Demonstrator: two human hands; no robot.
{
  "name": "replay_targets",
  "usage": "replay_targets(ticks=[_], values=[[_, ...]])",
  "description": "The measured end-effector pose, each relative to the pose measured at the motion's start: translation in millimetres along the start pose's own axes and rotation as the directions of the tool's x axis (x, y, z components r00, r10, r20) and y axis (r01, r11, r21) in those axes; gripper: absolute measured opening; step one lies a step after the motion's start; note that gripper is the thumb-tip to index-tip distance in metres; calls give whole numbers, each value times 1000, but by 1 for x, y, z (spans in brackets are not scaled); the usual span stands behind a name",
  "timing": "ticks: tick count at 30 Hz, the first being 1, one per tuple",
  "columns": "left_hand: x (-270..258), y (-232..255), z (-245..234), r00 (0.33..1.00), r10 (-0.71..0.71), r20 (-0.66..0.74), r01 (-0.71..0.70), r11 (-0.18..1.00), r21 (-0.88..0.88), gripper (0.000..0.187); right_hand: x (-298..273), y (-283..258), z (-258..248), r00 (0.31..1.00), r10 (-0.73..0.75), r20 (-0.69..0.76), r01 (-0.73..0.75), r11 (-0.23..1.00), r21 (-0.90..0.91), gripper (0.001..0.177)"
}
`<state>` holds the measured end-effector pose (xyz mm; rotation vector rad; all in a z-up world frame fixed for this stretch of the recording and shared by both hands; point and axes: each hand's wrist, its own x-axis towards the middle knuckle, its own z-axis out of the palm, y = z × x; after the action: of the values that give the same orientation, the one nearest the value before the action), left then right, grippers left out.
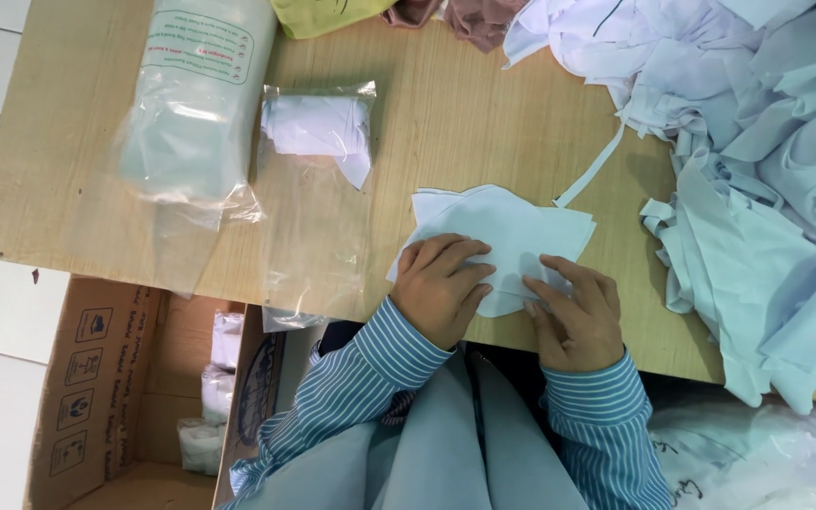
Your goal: The person folds white face masks by hand on a wooden table, then places one folded mask into a clear plastic bag. The person continues folding additional masks and stacking them on the table.
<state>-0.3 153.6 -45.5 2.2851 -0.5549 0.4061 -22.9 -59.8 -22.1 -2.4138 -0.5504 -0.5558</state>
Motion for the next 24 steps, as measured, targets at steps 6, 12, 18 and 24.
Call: replay_targets(ticks=[6,12,18,24], values=[[23,29,-1,997,62,48,-64,996,55,16,-25,17,-83,938,335,-91,-344,933,-105,25],[67,97,36,969,243,48,-240,969,-51,15,-83,73,-129,766,316,-559,-462,876,-138,24],[99,176,82,916,376,142,-343,915,-211,11,-98,104,-144,599,491,-633,-706,696,-129,38],[112,207,164,907,335,254,-169,845,-508,17,-121,152,-133,659,429,-618,-645,745,-170,48]])
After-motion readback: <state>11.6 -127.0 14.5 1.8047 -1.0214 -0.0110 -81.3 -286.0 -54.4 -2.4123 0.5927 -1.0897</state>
